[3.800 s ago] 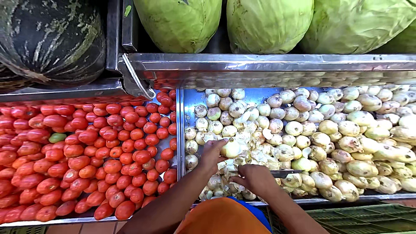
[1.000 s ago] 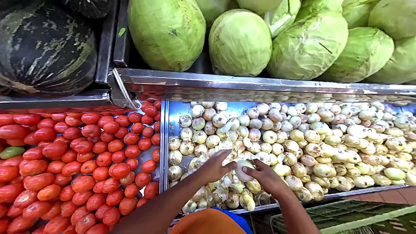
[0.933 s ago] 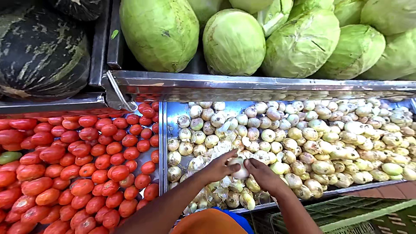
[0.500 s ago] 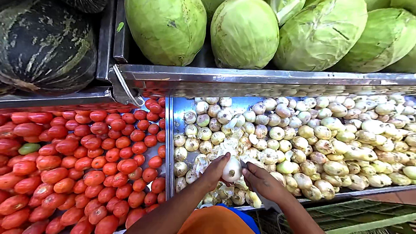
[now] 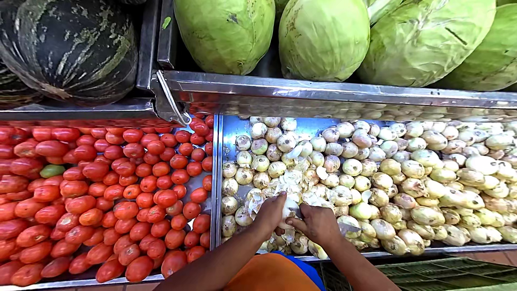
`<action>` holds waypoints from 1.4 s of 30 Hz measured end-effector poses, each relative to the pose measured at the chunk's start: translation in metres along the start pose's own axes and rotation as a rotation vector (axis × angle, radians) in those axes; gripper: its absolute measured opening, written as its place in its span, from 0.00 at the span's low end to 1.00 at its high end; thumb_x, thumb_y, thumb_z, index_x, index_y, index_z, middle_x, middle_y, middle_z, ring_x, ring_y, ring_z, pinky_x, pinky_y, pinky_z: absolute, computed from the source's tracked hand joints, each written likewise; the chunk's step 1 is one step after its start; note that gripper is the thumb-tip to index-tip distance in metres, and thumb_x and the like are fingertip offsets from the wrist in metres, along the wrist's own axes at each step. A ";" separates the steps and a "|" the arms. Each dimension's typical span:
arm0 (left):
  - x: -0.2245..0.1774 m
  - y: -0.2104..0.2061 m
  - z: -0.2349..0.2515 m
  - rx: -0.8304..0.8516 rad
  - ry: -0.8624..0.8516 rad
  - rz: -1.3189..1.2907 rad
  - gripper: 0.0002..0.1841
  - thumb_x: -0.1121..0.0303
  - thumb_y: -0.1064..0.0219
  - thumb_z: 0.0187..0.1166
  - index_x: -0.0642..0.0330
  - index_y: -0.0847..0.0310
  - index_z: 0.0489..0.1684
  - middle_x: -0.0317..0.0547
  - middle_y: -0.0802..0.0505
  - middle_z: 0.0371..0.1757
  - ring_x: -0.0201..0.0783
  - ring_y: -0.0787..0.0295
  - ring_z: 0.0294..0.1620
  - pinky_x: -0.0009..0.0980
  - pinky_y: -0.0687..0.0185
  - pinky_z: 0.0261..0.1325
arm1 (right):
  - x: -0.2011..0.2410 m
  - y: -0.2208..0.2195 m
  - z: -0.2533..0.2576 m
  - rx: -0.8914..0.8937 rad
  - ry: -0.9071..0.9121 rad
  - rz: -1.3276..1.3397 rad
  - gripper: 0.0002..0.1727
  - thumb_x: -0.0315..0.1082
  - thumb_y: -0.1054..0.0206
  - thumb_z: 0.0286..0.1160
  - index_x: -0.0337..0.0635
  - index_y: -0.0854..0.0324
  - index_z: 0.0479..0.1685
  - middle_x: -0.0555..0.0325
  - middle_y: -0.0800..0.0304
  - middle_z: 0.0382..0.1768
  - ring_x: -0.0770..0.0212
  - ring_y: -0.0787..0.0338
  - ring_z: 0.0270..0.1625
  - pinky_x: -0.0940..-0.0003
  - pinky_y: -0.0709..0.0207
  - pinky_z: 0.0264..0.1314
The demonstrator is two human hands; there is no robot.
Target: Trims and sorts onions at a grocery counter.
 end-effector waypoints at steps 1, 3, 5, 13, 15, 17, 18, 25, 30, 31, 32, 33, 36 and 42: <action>0.000 0.001 0.000 -0.003 0.007 0.009 0.36 0.34 0.60 0.89 0.58 0.20 0.59 0.55 0.11 0.34 0.45 0.15 0.19 0.38 0.17 0.20 | 0.000 -0.002 -0.001 -0.013 0.011 0.002 0.49 0.86 0.64 0.70 0.49 0.29 0.12 0.62 0.34 0.06 0.59 0.24 0.11 0.59 0.33 0.11; 0.000 0.001 -0.001 -0.004 0.022 0.025 0.35 0.34 0.59 0.89 0.57 0.20 0.60 0.55 0.11 0.35 0.44 0.15 0.19 0.37 0.18 0.19 | 0.000 -0.005 -0.002 -0.016 0.025 0.017 0.48 0.85 0.66 0.72 0.49 0.29 0.12 0.62 0.34 0.06 0.60 0.24 0.11 0.59 0.33 0.11; 0.001 0.001 -0.001 -0.009 0.030 0.041 0.35 0.34 0.59 0.89 0.57 0.21 0.60 0.55 0.11 0.35 0.44 0.16 0.18 0.37 0.18 0.19 | 0.000 -0.007 -0.003 0.009 0.029 0.021 0.48 0.84 0.67 0.73 0.49 0.29 0.12 0.62 0.34 0.06 0.59 0.24 0.11 0.59 0.33 0.12; 0.009 0.001 0.001 -0.092 -0.013 0.083 0.34 0.35 0.60 0.90 0.55 0.20 0.60 0.53 0.11 0.37 0.44 0.14 0.20 0.39 0.16 0.22 | 0.003 -0.018 -0.011 0.025 0.012 0.043 0.45 0.78 0.68 0.81 0.50 0.30 0.13 0.62 0.33 0.07 0.60 0.24 0.12 0.59 0.33 0.12; 0.012 -0.002 -0.001 -0.115 -0.012 0.037 0.34 0.35 0.60 0.90 0.54 0.20 0.63 0.55 0.11 0.40 0.45 0.13 0.23 0.40 0.15 0.23 | 0.003 -0.019 -0.012 0.001 0.022 0.041 0.45 0.77 0.68 0.82 0.50 0.30 0.13 0.63 0.33 0.07 0.61 0.24 0.11 0.60 0.33 0.12; 0.013 -0.006 -0.005 -0.130 -0.014 -0.004 0.34 0.35 0.60 0.90 0.55 0.20 0.64 0.56 0.10 0.42 0.47 0.13 0.24 0.42 0.15 0.23 | 0.002 -0.017 -0.013 -0.014 0.028 0.047 0.44 0.76 0.68 0.84 0.50 0.30 0.13 0.63 0.33 0.07 0.60 0.24 0.12 0.60 0.33 0.12; 0.013 -0.008 -0.007 -0.133 -0.017 -0.019 0.34 0.36 0.61 0.90 0.56 0.21 0.64 0.57 0.10 0.42 0.48 0.13 0.24 0.42 0.15 0.24 | 0.002 -0.015 -0.014 -0.016 0.034 0.052 0.44 0.75 0.67 0.84 0.50 0.29 0.13 0.62 0.33 0.08 0.60 0.23 0.12 0.60 0.32 0.12; 0.036 -0.028 -0.013 -0.311 -0.234 -0.361 0.30 0.43 0.60 0.94 0.62 0.23 0.59 0.57 0.10 0.39 0.49 0.09 0.28 0.45 0.10 0.25 | 0.007 -0.012 -0.017 -0.009 0.051 0.055 0.42 0.71 0.67 0.88 0.50 0.29 0.14 0.62 0.32 0.08 0.60 0.23 0.13 0.60 0.32 0.13; 0.044 -0.025 -0.019 -0.379 -0.453 -0.476 0.28 0.48 0.60 0.95 0.64 0.32 0.71 0.58 0.10 0.53 0.48 0.06 0.47 0.47 0.06 0.44 | 0.025 -0.006 -0.012 0.044 -0.090 0.311 0.44 0.67 0.70 0.90 0.48 0.21 0.18 0.59 0.24 0.12 0.56 0.15 0.19 0.51 0.23 0.21; 0.043 -0.023 -0.020 -0.375 -0.450 -0.513 0.28 0.47 0.61 0.95 0.64 0.32 0.72 0.60 0.10 0.53 0.51 0.06 0.43 0.48 0.05 0.39 | 0.021 0.001 -0.006 0.063 -0.180 0.390 0.44 0.68 0.68 0.89 0.47 0.18 0.21 0.58 0.22 0.13 0.55 0.15 0.21 0.48 0.22 0.24; 0.040 -0.021 -0.022 -0.373 -0.420 -0.558 0.29 0.46 0.62 0.95 0.64 0.33 0.73 0.61 0.11 0.54 0.54 0.06 0.39 0.49 0.06 0.35 | 0.013 0.011 0.004 0.096 -0.272 0.430 0.41 0.68 0.61 0.88 0.45 0.15 0.26 0.57 0.22 0.15 0.55 0.15 0.22 0.47 0.22 0.25; 0.037 -0.019 -0.024 -0.376 -0.382 -0.597 0.30 0.45 0.64 0.95 0.63 0.34 0.75 0.63 0.12 0.54 0.55 0.07 0.36 0.49 0.07 0.32 | 0.003 0.021 0.014 0.208 -0.361 0.429 0.35 0.67 0.52 0.86 0.43 0.16 0.36 0.54 0.19 0.20 0.51 0.14 0.26 0.44 0.20 0.30; 0.042 -0.017 -0.032 -0.391 -0.254 -0.679 0.34 0.41 0.66 0.94 0.61 0.36 0.79 0.65 0.11 0.51 0.54 0.08 0.30 0.47 0.09 0.29 | -0.026 0.038 0.032 0.631 -0.610 0.409 0.39 0.55 0.26 0.75 0.40 0.34 0.77 0.38 0.11 0.48 0.38 0.09 0.47 0.35 0.16 0.51; 0.054 -0.041 -0.045 -0.318 -0.136 -0.741 0.39 0.35 0.66 0.91 0.62 0.28 0.73 0.68 0.10 0.42 0.56 0.11 0.26 0.45 0.14 0.24 | -0.069 0.063 0.002 0.374 -0.677 0.436 0.23 0.55 0.28 0.77 0.41 0.18 0.35 0.50 0.17 0.26 0.50 0.15 0.30 0.44 0.21 0.36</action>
Point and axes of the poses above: each hand's wrist, its own z-axis towards the middle knuckle, its own y-axis out of the back of the hand, x = y × z, the point moved 2 cm from there along z, towards the middle knuckle
